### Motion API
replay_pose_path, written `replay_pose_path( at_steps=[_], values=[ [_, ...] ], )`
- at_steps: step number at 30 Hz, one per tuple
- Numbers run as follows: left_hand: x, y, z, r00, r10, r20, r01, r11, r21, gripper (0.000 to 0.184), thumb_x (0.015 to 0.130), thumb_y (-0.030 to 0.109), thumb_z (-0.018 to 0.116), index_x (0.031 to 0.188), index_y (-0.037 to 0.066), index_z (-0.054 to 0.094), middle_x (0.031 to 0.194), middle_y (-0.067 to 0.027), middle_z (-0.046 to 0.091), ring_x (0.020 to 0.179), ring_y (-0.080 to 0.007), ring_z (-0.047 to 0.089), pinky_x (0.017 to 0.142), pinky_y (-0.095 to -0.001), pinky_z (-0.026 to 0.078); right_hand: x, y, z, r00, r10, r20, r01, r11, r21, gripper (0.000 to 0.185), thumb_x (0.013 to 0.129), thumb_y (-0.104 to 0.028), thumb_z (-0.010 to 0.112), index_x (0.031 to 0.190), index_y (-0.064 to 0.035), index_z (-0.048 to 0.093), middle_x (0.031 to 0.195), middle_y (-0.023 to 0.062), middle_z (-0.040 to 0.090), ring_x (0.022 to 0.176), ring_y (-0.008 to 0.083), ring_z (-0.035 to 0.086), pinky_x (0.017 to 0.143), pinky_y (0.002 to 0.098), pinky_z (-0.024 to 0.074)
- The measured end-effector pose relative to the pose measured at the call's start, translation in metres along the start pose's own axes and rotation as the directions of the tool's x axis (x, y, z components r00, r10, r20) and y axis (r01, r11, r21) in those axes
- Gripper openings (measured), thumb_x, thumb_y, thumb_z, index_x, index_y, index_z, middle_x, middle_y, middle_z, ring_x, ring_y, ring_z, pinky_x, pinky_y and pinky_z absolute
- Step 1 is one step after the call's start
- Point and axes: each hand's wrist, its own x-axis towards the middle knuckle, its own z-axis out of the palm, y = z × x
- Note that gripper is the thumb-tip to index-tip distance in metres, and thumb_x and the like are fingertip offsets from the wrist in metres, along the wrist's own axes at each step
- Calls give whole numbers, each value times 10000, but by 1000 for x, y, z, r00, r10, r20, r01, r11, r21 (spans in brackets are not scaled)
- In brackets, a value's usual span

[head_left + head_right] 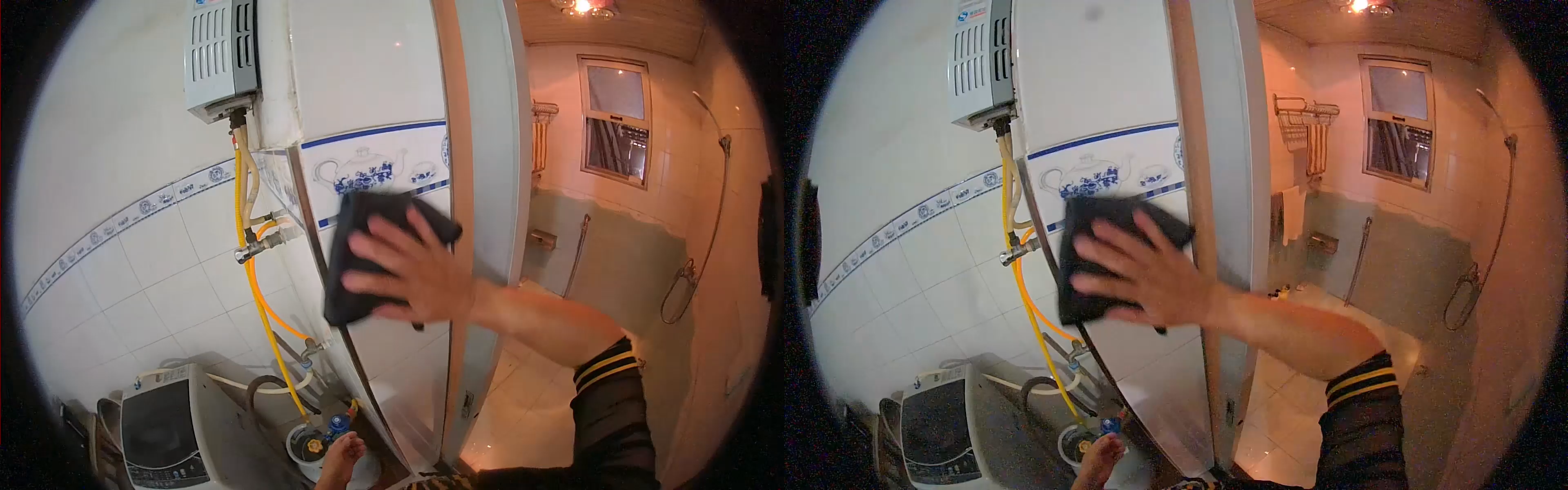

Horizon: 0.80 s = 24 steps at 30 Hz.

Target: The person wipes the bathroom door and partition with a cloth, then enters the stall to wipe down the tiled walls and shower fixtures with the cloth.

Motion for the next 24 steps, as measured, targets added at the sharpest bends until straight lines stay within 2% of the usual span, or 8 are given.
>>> replay_pose_path(
  at_steps=[6, 7, 12, 14, 15, 17, 21, 24],
  values=[
    [22, -4, 22, 996, -69, 58, 75, 992, -97, 287, 865, 183, 504, 1093, 13, 470, 892, -105, 584, 811, -225, 569, 746, -340, 456, 159, 98, -53, 857, -41, -514, -124, 951, -282, 546, 770, -431, 533, 1239, -167, 444, 1345, 128, 332, 1270, 307, 257, 1019, 506, 173],
    [25, -4, 22, 991, -84, 102, 94, 991, -95, 287, 865, 184, 504, 1093, 14, 470, 896, -102, 584, 815, -223, 569, 748, -342, 456, 178, 99, -77, 907, 55, -417, -173, 952, -251, 597, 868, -445, 378, 1332, -77, 296, 1405, 191, 192, 1312, 348, 115, 1056, 466, 79],
    [8, -3, 2, 992, -73, 105, 73, 997, 7, 289, 850, 255, 546, 1082, 82, 535, 882, -36, 607, 824, -172, 580, 736, -316, 465, 247, 150, -116, 777, 305, -550, -433, 894, -115, 571, 855, -432, 367, 1298, -71, 363, 1371, 203, 270, 1269, 341, 241, 1032, 422, 204],
    [17, -15, -43, 952, -78, 295, 126, 981, -145, 374, 840, 273, 557, 1149, 68, 505, 949, -65, 607, 863, -204, 584, 751, -324, 470, 255, 169, -119, 718, 383, -581, -527, 844, -96, 588, 857, -455, 368, 1312, -84, 345, 1369, 188, 286, 1260, 346, 257, 1035, 411, 191],
    [13, -9, -50, 952, -89, 294, 136, 980, -145, 374, 840, 273, 557, 1149, 68, 505, 949, -65, 607, 863, -204, 584, 751, -324, 470, 253, 168, -116, 707, 393, -588, -535, 841, -81, 599, 861, -472, 358, 1315, -82, 341, 1374, 186, 278, 1266, 341, 249, 1038, 394, 184],
    [-4, 3, -66, 992, -125, 17, 125, 963, -241, 269, 836, 226, 567, 1021, 31, 544, 889, -103, 592, 830, -236, 565, 777, -358, 457, 243, 167, -109, 695, 389, -605, -552, 827, -103, 589, 862, -463, 382, 1311, -84, 347, 1357, 198, 302, 1267, 332, 249, 1040, 375, 184],
    [-16, 25, -98, 995, -92, 25, 95, 966, -241, 253, 852, 208, 517, 1040, 38, 519, 880, -78, 574, 839, -206, 557, 784, -348, 458, 183, 194, -61, 764, 301, -570, -412, 908, -74, 556, 864, -397, 414, 1304, -63, 349, 1332, 205, 334, 1269, 317, 256, 1046, 354, 171],
    [-14, 26, -121, 989, -137, 47, 144, 965, -219, 276, 850, 214, 528, 1061, 38, 506, 896, -80, 576, 826, -202, 556, 782, -339, 454, 89, 118, -7, 799, 220, -560, -361, 920, -152, 523, 855, -292, 429, 1310, -53, 330, 1365, 186, 284, 1287, 309, 223, 1055, 370, 158]
  ],
)
